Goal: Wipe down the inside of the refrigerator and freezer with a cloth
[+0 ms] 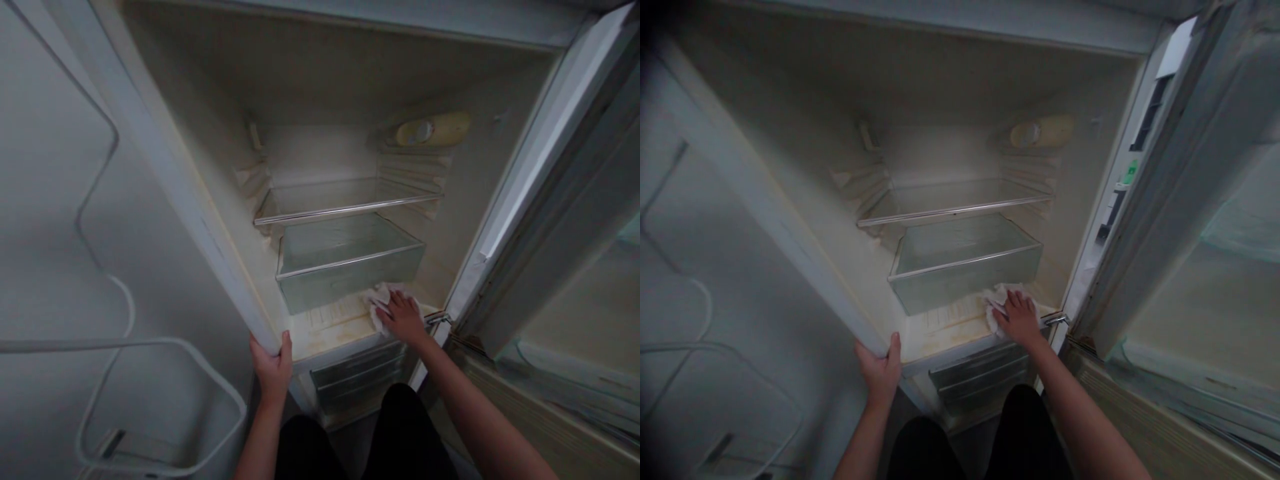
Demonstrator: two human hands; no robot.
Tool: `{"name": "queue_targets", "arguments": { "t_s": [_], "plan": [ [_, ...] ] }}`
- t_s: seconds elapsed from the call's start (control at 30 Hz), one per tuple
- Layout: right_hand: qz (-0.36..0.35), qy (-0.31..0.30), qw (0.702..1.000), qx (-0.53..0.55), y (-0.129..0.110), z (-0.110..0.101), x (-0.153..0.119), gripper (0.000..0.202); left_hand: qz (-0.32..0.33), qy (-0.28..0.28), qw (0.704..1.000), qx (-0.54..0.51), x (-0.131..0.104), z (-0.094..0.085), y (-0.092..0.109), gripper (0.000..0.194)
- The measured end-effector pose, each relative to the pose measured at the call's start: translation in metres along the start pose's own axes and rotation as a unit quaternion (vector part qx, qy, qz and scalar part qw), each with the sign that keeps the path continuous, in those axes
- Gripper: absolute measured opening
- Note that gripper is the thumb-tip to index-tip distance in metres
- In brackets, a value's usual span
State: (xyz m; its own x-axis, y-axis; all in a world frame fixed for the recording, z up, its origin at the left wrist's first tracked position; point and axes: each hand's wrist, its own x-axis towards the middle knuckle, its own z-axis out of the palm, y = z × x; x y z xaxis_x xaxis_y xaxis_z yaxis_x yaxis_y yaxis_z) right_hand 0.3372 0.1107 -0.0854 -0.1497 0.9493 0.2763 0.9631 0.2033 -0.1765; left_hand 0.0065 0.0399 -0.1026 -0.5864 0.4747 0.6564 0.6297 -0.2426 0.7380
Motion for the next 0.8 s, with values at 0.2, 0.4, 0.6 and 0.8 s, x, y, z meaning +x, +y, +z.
{"name": "queue_targets", "arguments": {
  "t_s": [0.2, 0.4, 0.6, 0.8],
  "plan": [
    [0.062, 0.09, 0.994, -0.029, 0.05, -0.005, 0.004, 0.05, -0.019, 0.001, 1.0, 0.015, -0.001, -0.001, 0.004, 0.073],
    [0.078, 0.118, 0.988, -0.069, 0.035, 0.003, 0.001, 0.058, -0.018, 0.002, 1.0, 0.008, -0.002, -0.001, -0.001, 0.077],
    [0.095, 0.09, 0.987, -0.095, 0.025, 0.004, -0.007, 0.056, -0.029, -0.009, 1.0, -0.01, -0.002, 0.002, -0.008, 0.075],
    [0.119, 0.071, 0.987, -0.08, -0.007, 0.002, -0.014, 0.061, -0.032, 0.006, 0.999, 0.033, -0.002, -0.001, 0.006, 0.077]
  ]
}}
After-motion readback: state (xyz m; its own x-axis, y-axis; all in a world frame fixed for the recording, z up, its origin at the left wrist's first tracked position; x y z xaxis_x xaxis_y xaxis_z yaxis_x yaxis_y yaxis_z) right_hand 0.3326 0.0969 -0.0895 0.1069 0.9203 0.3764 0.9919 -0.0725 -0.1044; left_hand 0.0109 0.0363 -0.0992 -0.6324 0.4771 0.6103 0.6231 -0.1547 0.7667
